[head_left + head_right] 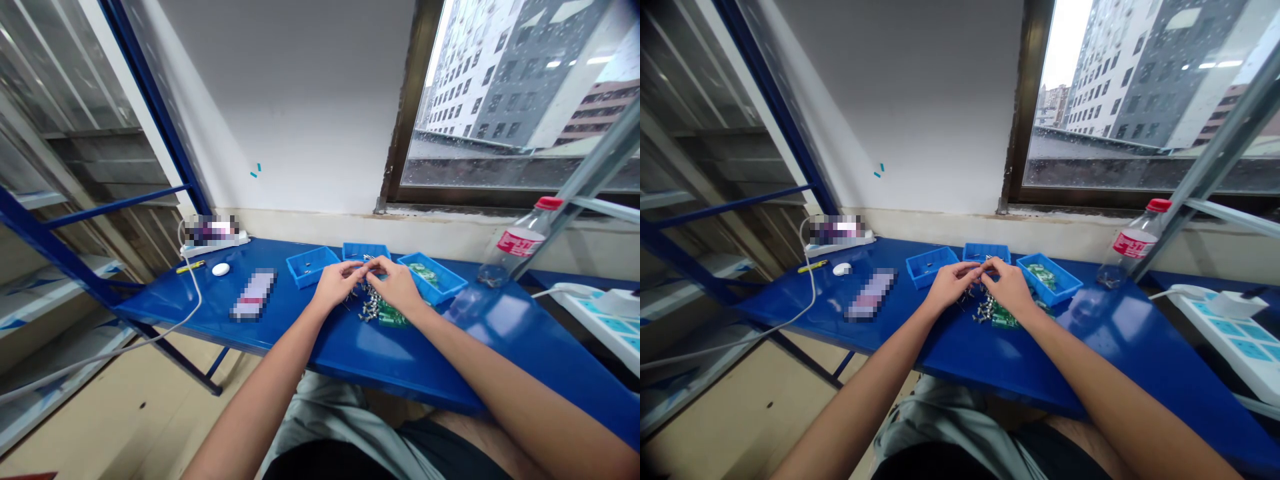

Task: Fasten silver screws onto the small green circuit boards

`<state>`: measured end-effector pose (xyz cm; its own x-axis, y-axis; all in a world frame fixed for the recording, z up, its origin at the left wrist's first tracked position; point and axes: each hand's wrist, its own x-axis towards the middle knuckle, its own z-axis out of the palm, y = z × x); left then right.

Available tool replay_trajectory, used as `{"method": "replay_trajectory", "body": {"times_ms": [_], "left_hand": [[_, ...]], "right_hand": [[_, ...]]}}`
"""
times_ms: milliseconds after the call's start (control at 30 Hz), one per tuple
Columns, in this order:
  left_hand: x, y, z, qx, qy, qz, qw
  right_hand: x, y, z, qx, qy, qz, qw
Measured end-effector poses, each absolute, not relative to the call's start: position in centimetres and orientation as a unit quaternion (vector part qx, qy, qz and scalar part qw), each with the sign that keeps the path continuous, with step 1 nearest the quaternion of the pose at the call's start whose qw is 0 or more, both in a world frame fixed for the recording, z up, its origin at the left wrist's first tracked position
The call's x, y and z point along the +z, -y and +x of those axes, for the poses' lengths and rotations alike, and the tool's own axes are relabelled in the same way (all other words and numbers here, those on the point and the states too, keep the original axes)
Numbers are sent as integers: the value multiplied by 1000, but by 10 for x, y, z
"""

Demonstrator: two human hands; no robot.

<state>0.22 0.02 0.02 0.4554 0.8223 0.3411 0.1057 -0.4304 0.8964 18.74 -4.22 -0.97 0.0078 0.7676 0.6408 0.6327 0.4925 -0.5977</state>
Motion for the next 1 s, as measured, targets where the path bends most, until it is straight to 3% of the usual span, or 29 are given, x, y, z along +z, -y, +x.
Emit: {"method": "replay_trajectory", "body": {"times_ms": [233,633,767,1000], "left_hand": [[-5,-9,3,467,-309,688,463],[-7,-8,4,463,-318,748,353],[-5,-10,5,507,-305,698,403],[-4,-12,5,511,-278,663,470]], "right_hand": [[-10,39,188,40,747,-451,486],[-6,42,186,60,723,-482,492],[-6,41,188,64,714,-491,495],[-8,38,188,42,760,-489,426]]}}
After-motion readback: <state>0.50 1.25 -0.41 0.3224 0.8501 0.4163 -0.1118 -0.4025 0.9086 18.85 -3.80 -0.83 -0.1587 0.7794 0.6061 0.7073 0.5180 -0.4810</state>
